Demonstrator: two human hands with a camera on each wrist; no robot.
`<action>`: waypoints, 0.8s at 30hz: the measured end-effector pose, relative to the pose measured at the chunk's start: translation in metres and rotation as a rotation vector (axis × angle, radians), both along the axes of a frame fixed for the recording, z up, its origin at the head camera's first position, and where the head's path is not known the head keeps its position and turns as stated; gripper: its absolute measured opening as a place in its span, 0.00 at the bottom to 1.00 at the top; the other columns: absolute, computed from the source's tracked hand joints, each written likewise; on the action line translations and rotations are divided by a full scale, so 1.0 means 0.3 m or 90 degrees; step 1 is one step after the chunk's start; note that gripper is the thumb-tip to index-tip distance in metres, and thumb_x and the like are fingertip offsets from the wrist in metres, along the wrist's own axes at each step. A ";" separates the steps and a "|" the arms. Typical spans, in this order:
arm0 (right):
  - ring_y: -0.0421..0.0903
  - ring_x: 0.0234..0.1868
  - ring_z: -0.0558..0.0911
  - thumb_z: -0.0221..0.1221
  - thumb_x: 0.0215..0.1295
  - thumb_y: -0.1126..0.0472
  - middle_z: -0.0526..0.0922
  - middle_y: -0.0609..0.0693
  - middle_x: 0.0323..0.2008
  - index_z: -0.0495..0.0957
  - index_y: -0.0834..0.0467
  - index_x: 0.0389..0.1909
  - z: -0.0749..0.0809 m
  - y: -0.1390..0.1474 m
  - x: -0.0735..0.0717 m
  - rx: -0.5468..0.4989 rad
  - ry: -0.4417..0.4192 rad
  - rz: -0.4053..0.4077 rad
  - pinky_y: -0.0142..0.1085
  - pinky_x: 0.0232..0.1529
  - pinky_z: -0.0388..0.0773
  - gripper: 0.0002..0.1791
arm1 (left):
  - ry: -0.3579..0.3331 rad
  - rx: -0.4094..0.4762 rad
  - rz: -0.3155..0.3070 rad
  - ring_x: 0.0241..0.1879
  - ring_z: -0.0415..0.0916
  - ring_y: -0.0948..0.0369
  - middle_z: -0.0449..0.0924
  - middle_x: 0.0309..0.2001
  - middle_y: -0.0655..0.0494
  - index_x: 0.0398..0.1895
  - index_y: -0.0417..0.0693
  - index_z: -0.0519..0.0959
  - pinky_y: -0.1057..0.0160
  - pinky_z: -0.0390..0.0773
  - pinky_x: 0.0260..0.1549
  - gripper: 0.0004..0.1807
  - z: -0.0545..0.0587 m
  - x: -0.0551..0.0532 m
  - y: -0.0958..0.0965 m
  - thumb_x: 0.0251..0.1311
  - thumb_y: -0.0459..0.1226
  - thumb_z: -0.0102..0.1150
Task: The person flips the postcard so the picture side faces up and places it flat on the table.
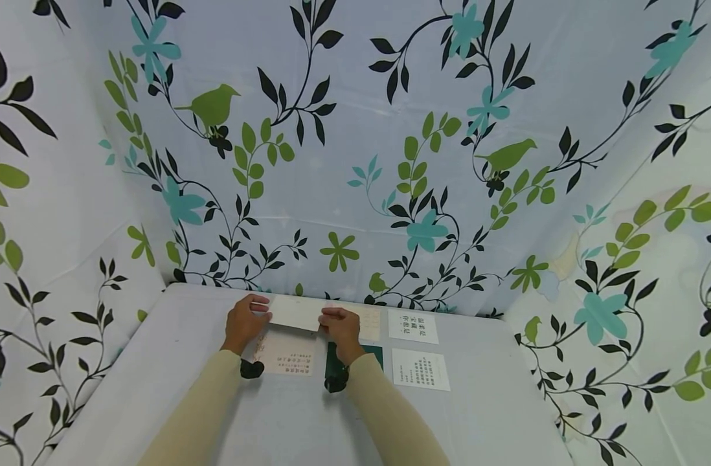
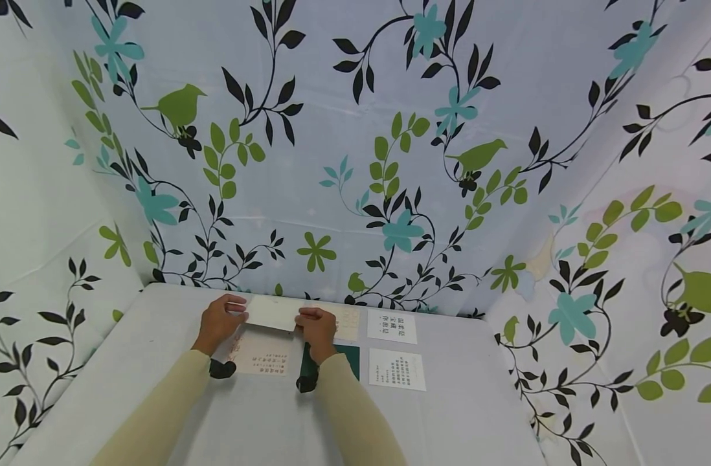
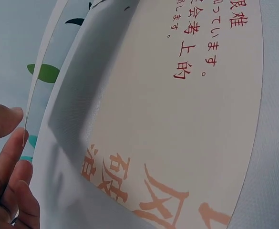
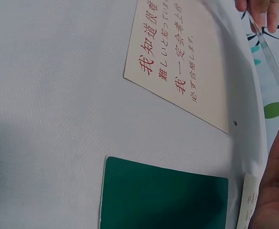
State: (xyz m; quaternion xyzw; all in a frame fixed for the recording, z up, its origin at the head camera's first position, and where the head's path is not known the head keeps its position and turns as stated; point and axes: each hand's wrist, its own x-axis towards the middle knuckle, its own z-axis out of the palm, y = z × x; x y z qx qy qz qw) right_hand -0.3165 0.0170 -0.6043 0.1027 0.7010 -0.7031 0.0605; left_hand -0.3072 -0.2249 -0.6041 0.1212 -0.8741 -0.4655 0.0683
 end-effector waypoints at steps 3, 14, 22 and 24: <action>0.44 0.43 0.89 0.70 0.67 0.66 0.89 0.53 0.45 0.89 0.58 0.49 0.007 0.010 0.005 -0.007 -0.017 0.004 0.37 0.48 0.88 0.10 | -0.001 0.000 -0.003 0.50 0.85 0.44 0.88 0.53 0.41 0.59 0.44 0.81 0.43 0.79 0.52 0.18 0.008 0.005 0.002 0.67 0.35 0.68; 0.44 0.42 0.88 0.70 0.68 0.65 0.89 0.53 0.47 0.90 0.55 0.47 0.003 0.052 -0.009 -0.039 -0.032 0.009 0.35 0.47 0.87 0.09 | -0.005 0.013 -0.019 0.47 0.81 0.48 0.89 0.49 0.42 0.55 0.44 0.84 0.52 0.78 0.46 0.13 0.039 0.004 -0.002 0.69 0.35 0.67; 0.44 0.45 0.88 0.70 0.68 0.65 0.88 0.53 0.50 0.90 0.55 0.49 0.013 0.070 -0.007 -0.081 -0.034 0.026 0.35 0.50 0.86 0.11 | -0.001 0.016 -0.040 0.45 0.79 0.50 0.89 0.46 0.44 0.51 0.46 0.87 0.61 0.74 0.37 0.11 0.058 0.009 -0.012 0.69 0.37 0.69; 0.44 0.45 0.88 0.70 0.68 0.65 0.89 0.53 0.49 0.89 0.56 0.49 0.011 0.070 -0.009 -0.086 -0.033 0.028 0.35 0.50 0.86 0.11 | 0.001 0.014 -0.043 0.45 0.80 0.50 0.89 0.46 0.45 0.50 0.45 0.87 0.61 0.74 0.38 0.10 0.059 0.011 -0.014 0.68 0.36 0.68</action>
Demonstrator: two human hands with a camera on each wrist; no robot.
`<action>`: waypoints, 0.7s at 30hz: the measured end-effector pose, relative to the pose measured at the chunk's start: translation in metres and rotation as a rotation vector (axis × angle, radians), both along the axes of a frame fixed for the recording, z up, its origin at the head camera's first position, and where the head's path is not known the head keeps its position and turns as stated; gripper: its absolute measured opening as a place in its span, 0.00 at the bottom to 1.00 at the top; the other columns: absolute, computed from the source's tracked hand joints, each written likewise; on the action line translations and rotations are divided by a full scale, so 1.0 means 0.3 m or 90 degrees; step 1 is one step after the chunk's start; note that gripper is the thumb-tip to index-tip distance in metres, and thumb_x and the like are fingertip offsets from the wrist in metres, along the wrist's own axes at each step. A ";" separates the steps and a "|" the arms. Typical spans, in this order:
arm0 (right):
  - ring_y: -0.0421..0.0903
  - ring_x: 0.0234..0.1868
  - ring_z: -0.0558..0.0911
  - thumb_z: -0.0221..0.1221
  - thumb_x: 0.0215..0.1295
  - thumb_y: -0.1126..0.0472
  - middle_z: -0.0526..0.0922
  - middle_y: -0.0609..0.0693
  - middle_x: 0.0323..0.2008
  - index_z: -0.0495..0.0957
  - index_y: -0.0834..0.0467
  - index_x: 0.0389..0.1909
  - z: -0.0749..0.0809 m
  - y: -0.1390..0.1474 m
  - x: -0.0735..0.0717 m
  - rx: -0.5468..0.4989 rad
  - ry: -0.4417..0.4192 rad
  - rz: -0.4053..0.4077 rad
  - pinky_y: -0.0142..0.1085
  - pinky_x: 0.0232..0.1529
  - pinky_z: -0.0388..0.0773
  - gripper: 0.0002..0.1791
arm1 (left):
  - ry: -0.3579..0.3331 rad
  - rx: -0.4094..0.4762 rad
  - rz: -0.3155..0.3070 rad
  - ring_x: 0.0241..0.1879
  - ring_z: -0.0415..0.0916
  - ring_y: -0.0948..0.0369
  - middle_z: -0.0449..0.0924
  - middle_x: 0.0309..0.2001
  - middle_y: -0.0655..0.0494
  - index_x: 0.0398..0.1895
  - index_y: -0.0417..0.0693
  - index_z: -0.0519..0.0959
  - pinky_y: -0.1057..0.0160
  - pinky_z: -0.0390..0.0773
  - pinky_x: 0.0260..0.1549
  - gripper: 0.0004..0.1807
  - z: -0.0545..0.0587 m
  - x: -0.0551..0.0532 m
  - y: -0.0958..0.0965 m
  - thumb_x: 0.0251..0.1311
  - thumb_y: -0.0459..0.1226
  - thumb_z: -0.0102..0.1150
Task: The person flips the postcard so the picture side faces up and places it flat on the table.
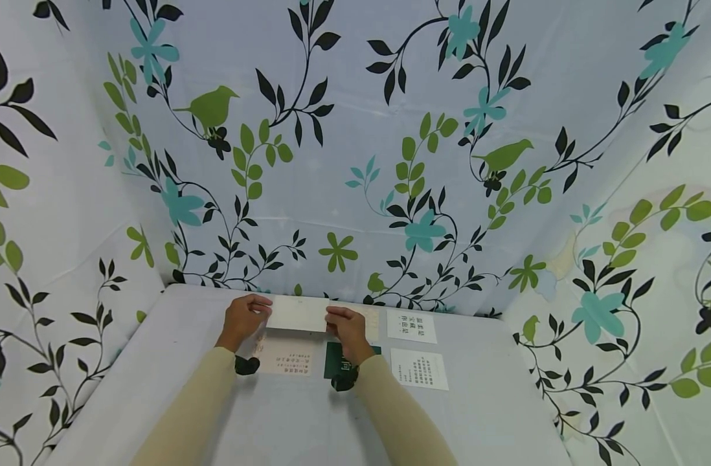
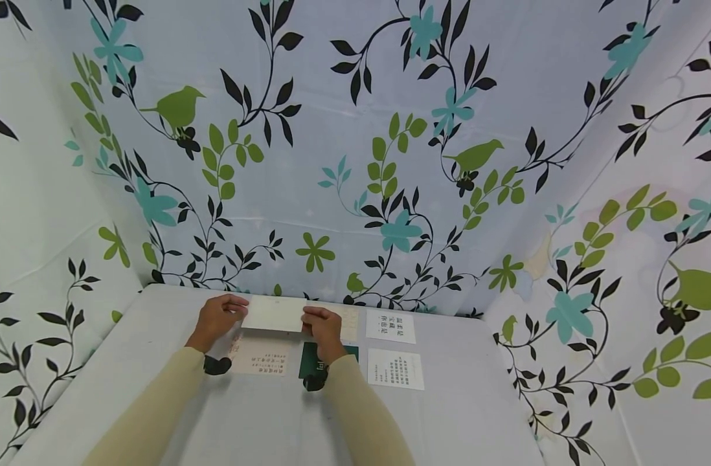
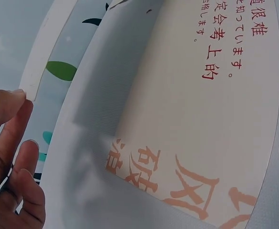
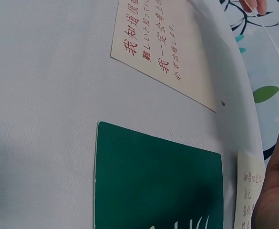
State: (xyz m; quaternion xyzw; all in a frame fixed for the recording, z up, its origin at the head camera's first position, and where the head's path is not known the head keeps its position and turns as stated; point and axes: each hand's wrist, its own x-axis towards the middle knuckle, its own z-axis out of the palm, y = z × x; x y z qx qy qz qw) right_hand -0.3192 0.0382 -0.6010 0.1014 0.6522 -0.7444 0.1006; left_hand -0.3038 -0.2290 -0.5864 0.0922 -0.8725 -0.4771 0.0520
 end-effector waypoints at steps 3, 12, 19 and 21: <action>0.43 0.45 0.88 0.70 0.68 0.64 0.89 0.53 0.49 0.90 0.56 0.49 -0.003 0.000 -0.004 -0.003 0.001 0.000 0.35 0.50 0.87 0.11 | -0.001 -0.001 0.000 0.47 0.80 0.50 0.89 0.47 0.45 0.50 0.45 0.87 0.60 0.74 0.41 0.10 0.001 -0.001 -0.001 0.69 0.36 0.68; 0.44 0.45 0.89 0.70 0.68 0.65 0.89 0.53 0.50 0.90 0.55 0.50 -0.009 0.002 -0.006 -0.008 -0.002 -0.002 0.36 0.51 0.87 0.11 | -0.025 0.017 0.004 0.52 0.81 0.48 0.87 0.52 0.42 0.52 0.44 0.87 0.50 0.77 0.52 0.10 -0.010 0.001 0.001 0.71 0.35 0.65; 0.44 0.46 0.88 0.70 0.68 0.65 0.89 0.53 0.50 0.90 0.55 0.50 0.007 0.006 0.002 -0.013 -0.013 0.001 0.36 0.51 0.86 0.12 | -0.039 0.026 0.007 0.53 0.80 0.47 0.87 0.53 0.43 0.50 0.45 0.88 0.49 0.76 0.54 0.10 -0.005 0.009 0.007 0.72 0.36 0.64; 0.45 0.46 0.87 0.69 0.68 0.65 0.89 0.52 0.50 0.90 0.55 0.51 0.011 0.008 0.005 -0.008 -0.014 0.004 0.36 0.52 0.86 0.12 | -0.040 0.024 0.008 0.53 0.79 0.48 0.87 0.53 0.43 0.49 0.45 0.89 0.51 0.76 0.53 0.10 0.001 0.013 0.007 0.72 0.37 0.64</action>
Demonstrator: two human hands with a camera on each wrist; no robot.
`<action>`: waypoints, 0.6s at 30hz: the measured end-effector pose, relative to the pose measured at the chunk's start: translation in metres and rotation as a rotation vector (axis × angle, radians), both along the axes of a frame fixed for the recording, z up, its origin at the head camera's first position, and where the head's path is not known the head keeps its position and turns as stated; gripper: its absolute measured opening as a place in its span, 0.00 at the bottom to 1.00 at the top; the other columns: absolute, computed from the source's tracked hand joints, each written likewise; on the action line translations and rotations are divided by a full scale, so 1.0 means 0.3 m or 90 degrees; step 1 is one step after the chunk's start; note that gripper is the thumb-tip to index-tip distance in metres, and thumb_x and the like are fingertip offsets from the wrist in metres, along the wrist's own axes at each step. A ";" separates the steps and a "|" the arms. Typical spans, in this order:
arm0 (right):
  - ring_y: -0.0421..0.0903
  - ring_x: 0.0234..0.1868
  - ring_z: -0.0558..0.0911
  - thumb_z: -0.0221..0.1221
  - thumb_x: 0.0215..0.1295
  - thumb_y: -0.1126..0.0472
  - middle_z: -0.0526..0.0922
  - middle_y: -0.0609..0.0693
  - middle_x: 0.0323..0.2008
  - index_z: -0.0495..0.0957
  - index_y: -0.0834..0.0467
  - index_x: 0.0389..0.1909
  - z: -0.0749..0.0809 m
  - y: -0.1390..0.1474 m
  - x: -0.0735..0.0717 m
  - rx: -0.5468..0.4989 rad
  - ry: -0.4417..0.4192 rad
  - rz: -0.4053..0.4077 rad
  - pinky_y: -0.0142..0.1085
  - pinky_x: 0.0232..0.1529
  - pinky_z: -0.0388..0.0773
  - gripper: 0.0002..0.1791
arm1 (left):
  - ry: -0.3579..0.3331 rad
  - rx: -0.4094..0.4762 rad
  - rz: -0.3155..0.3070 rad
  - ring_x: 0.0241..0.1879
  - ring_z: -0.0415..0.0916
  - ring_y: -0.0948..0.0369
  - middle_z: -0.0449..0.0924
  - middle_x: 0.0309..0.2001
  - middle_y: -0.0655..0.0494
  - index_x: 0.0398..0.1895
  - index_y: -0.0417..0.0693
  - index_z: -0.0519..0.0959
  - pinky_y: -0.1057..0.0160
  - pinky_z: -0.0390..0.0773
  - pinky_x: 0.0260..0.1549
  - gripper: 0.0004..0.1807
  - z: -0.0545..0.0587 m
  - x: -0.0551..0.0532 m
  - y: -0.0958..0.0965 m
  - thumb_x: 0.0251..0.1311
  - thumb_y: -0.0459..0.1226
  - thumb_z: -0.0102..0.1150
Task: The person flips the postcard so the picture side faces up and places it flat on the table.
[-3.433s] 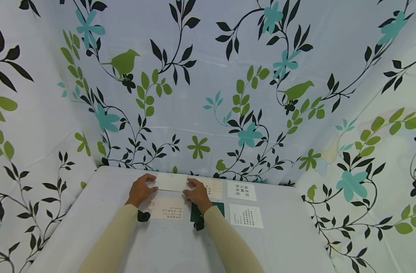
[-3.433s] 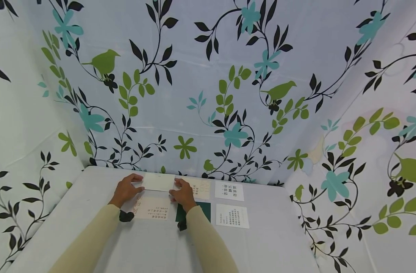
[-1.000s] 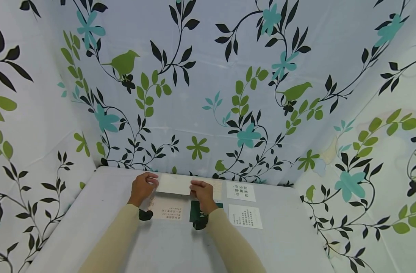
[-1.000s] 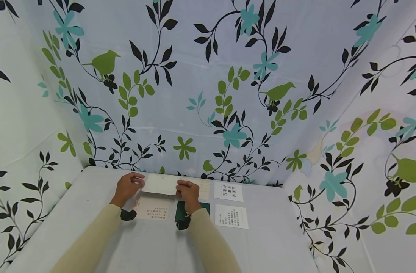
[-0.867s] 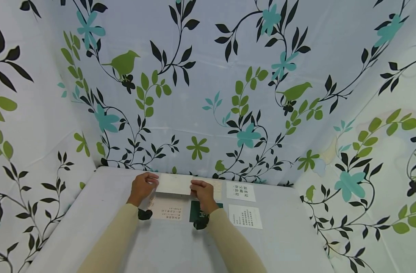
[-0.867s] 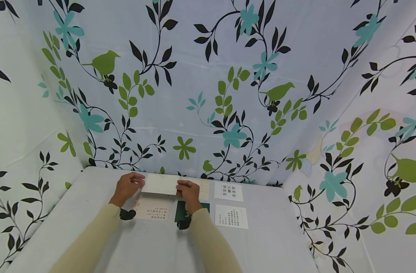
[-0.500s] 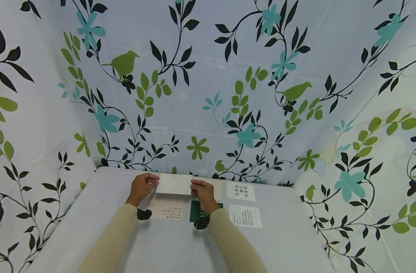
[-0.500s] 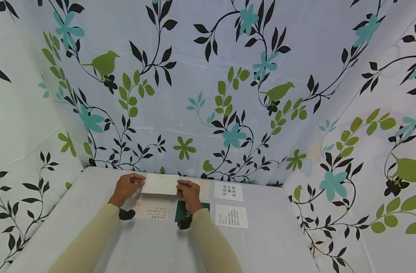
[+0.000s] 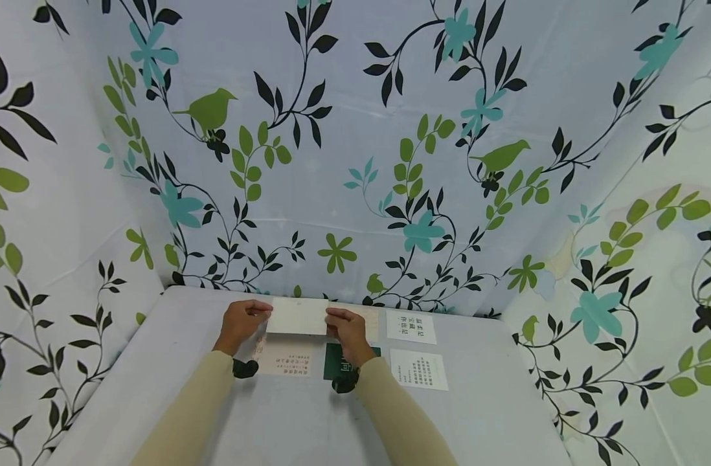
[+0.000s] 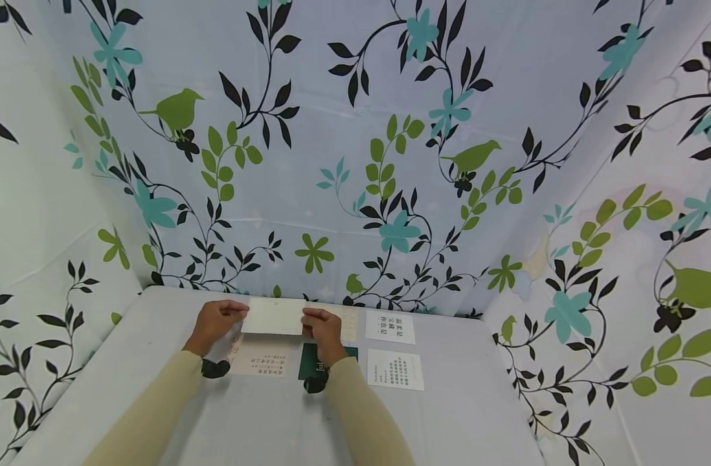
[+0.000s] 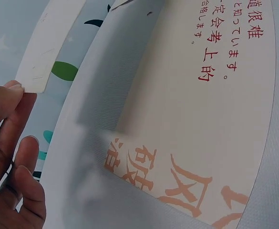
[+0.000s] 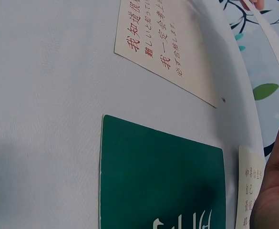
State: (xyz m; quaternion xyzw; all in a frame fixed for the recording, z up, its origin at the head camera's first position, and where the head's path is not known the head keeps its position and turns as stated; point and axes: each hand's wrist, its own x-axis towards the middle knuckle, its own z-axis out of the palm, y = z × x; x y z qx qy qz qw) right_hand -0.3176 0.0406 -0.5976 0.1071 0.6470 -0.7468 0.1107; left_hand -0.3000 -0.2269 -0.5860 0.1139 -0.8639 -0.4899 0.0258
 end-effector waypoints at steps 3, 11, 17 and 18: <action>0.45 0.46 0.87 0.69 0.69 0.64 0.89 0.52 0.49 0.90 0.55 0.51 0.003 0.006 0.003 0.007 0.002 0.004 0.36 0.52 0.86 0.11 | 0.005 0.001 -0.004 0.52 0.80 0.47 0.88 0.53 0.42 0.49 0.45 0.89 0.52 0.76 0.52 0.09 0.008 0.005 -0.001 0.71 0.36 0.65; 0.45 0.47 0.89 0.69 0.69 0.65 0.90 0.53 0.49 0.89 0.56 0.50 -0.002 0.022 0.014 0.031 0.016 0.022 0.37 0.52 0.87 0.11 | 0.001 0.020 -0.012 0.55 0.81 0.48 0.87 0.57 0.44 0.50 0.47 0.90 0.51 0.78 0.54 0.10 0.015 0.012 -0.005 0.71 0.35 0.64; 0.45 0.47 0.90 0.68 0.70 0.63 0.90 0.53 0.50 0.89 0.56 0.51 -0.009 0.037 0.011 0.047 0.033 0.051 0.38 0.52 0.87 0.11 | 0.019 0.016 -0.021 0.56 0.81 0.47 0.87 0.58 0.43 0.50 0.47 0.90 0.48 0.78 0.56 0.10 0.021 0.012 -0.014 0.71 0.34 0.64; 0.45 0.47 0.90 0.68 0.71 0.63 0.90 0.52 0.50 0.89 0.55 0.51 -0.012 0.039 0.009 0.049 0.033 0.057 0.38 0.52 0.87 0.11 | 0.021 0.014 -0.023 0.56 0.81 0.47 0.87 0.58 0.43 0.50 0.47 0.90 0.48 0.78 0.56 0.10 0.021 0.013 -0.015 0.71 0.34 0.65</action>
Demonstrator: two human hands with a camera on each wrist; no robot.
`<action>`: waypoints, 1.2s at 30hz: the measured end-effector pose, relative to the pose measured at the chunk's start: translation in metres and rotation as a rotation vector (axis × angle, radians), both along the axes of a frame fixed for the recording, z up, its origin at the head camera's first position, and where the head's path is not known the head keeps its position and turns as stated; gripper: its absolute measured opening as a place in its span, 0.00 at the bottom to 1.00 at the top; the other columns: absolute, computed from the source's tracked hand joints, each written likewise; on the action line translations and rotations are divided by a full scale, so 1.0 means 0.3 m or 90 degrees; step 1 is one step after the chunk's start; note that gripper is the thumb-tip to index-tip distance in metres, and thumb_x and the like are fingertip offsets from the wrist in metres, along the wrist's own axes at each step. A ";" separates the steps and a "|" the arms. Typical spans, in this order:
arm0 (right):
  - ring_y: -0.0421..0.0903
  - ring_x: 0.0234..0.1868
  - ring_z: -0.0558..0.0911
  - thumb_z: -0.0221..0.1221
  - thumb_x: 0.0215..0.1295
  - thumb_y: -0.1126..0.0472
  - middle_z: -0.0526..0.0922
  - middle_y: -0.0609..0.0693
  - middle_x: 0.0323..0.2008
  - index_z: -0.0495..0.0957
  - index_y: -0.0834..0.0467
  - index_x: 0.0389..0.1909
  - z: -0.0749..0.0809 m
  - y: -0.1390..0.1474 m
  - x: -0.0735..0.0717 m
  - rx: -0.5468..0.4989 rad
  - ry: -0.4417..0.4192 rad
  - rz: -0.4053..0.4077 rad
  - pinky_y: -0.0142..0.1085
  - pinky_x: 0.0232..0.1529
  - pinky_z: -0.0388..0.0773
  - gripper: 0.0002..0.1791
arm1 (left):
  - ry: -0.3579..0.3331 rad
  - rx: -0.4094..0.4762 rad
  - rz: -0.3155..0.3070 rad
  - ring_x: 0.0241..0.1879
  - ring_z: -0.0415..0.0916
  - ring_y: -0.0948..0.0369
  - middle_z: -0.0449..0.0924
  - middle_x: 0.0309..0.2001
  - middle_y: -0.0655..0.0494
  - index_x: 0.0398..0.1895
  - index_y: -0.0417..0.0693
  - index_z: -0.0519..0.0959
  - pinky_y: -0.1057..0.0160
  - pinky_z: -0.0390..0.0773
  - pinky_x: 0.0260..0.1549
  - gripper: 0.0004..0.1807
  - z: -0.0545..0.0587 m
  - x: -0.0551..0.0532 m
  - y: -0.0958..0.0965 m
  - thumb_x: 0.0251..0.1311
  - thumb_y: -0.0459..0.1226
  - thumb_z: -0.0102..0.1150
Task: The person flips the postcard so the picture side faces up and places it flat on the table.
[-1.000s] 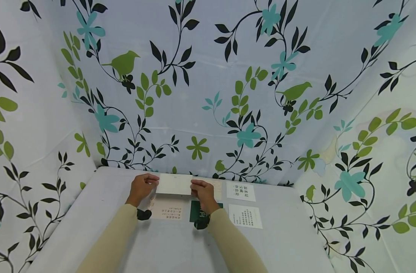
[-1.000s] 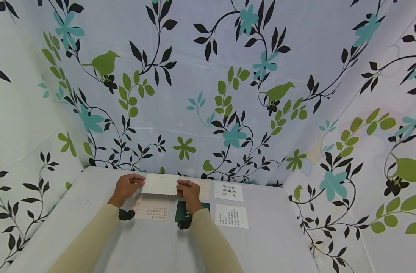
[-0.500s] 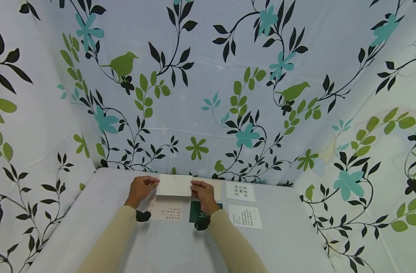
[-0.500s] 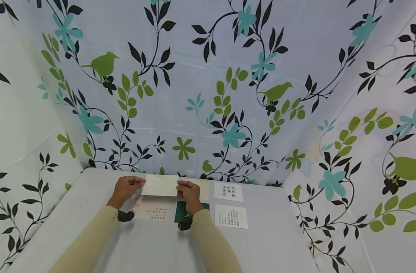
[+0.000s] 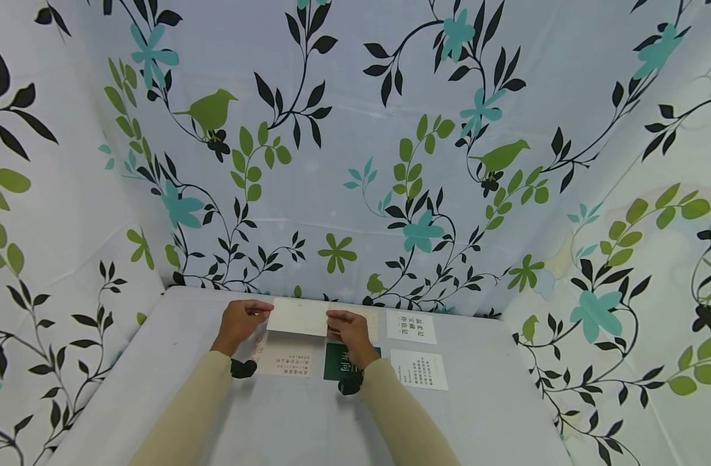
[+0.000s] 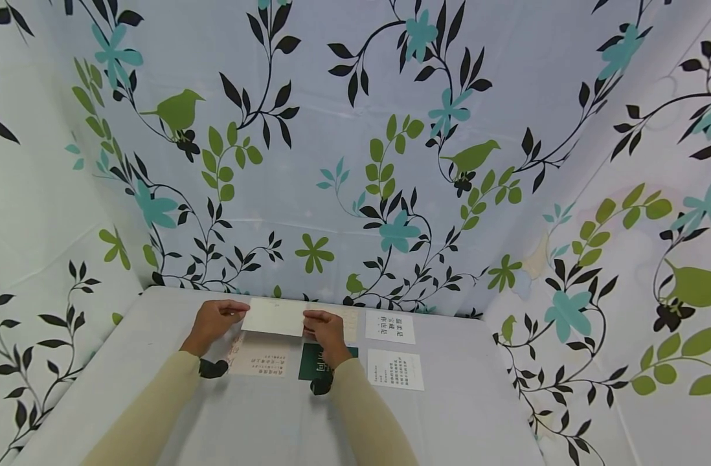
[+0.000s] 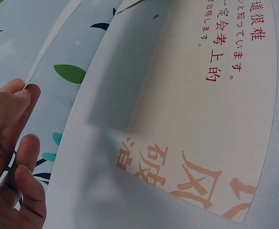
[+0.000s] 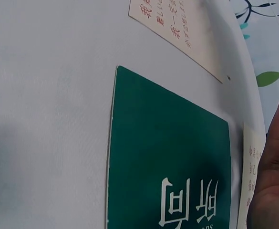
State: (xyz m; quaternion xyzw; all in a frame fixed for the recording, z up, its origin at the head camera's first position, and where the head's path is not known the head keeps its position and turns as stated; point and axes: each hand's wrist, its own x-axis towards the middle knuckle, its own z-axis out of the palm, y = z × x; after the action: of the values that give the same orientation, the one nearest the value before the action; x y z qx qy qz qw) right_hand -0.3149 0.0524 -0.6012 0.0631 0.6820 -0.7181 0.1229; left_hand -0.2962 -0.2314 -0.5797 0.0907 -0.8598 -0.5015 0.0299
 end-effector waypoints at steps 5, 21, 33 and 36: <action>0.43 0.45 0.90 0.68 0.72 0.62 0.91 0.51 0.49 0.90 0.54 0.51 -0.013 0.015 -0.010 0.007 0.007 0.021 0.38 0.51 0.87 0.10 | 0.012 -0.011 0.000 0.54 0.83 0.49 0.89 0.56 0.45 0.50 0.48 0.90 0.50 0.79 0.53 0.09 0.001 0.000 0.001 0.70 0.34 0.68; 0.43 0.46 0.88 0.68 0.70 0.65 0.91 0.51 0.49 0.90 0.55 0.50 0.004 0.021 -0.004 0.056 0.044 -0.004 0.43 0.54 0.87 0.10 | 0.031 -0.018 0.000 0.50 0.86 0.50 0.89 0.55 0.45 0.46 0.48 0.91 0.58 0.81 0.45 0.08 0.020 -0.001 0.018 0.67 0.34 0.71; 0.42 0.46 0.88 0.68 0.70 0.63 0.91 0.50 0.49 0.89 0.55 0.51 -0.005 0.027 -0.019 0.050 0.042 -0.008 0.43 0.53 0.87 0.11 | 0.028 -0.012 -0.003 0.50 0.86 0.50 0.90 0.53 0.45 0.45 0.49 0.92 0.58 0.79 0.44 0.07 0.033 -0.003 0.013 0.67 0.36 0.71; 0.42 0.46 0.88 0.68 0.71 0.63 0.91 0.50 0.49 0.89 0.55 0.52 -0.009 0.027 -0.022 0.051 0.046 -0.007 0.42 0.53 0.87 0.11 | 0.031 -0.011 -0.001 0.49 0.86 0.51 0.91 0.51 0.46 0.45 0.49 0.92 0.59 0.79 0.44 0.07 0.035 -0.003 0.013 0.67 0.37 0.71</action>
State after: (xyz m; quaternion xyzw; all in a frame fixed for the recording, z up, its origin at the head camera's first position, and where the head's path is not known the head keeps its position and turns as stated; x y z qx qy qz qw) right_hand -0.3215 0.0605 -0.6040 0.0456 0.7138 -0.6929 0.0915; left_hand -0.2972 -0.2273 -0.5694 0.0771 -0.8631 -0.4965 0.0511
